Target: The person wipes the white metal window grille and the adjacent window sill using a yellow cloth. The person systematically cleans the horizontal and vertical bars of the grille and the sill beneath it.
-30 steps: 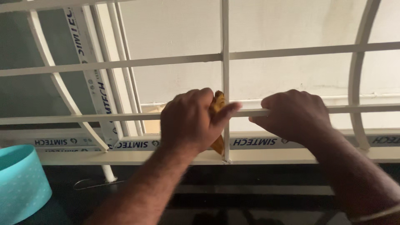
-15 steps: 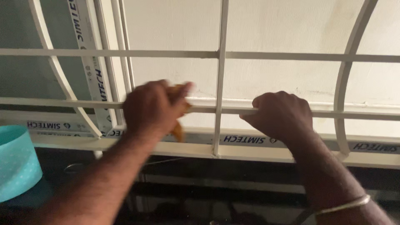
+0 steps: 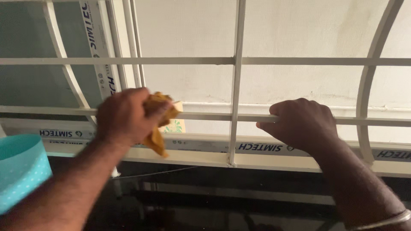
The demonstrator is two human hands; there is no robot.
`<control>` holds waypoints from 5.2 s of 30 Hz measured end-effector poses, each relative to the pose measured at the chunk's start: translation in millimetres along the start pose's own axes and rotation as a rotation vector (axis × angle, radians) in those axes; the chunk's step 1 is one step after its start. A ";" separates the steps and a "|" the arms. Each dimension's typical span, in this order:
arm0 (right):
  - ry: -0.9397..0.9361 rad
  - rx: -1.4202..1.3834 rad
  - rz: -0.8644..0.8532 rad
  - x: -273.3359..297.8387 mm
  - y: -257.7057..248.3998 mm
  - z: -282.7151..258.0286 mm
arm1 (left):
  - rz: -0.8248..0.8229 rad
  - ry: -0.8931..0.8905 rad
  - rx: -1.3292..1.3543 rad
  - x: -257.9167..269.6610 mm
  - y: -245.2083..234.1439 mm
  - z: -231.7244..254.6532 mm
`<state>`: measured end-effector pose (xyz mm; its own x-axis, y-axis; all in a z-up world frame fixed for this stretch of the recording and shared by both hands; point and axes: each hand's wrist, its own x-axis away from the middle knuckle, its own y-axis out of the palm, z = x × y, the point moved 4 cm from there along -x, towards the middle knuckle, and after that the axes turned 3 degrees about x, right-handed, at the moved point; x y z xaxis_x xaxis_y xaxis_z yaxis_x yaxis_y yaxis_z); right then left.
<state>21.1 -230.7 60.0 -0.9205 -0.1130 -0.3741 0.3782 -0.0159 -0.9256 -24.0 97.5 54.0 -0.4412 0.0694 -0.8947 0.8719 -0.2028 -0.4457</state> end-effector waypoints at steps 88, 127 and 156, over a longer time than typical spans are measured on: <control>-0.011 0.053 0.045 -11.9 6.3 2.0 | 0.051 -0.012 0.140 -11.6 21.1 62.8; -0.033 0.042 -0.025 -5.8 7.1 4.6 | -0.136 0.068 0.175 -14.0 46.8 76.1; -0.067 0.045 0.051 -5.9 1.8 4.8 | -0.044 0.120 0.001 -7.3 9.6 34.5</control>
<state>27.7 -234.9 60.8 -0.8917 -0.1810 -0.4149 0.4301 -0.0530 -0.9012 -19.8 61.3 57.3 -0.4501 0.1949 -0.8715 0.8523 -0.1976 -0.4843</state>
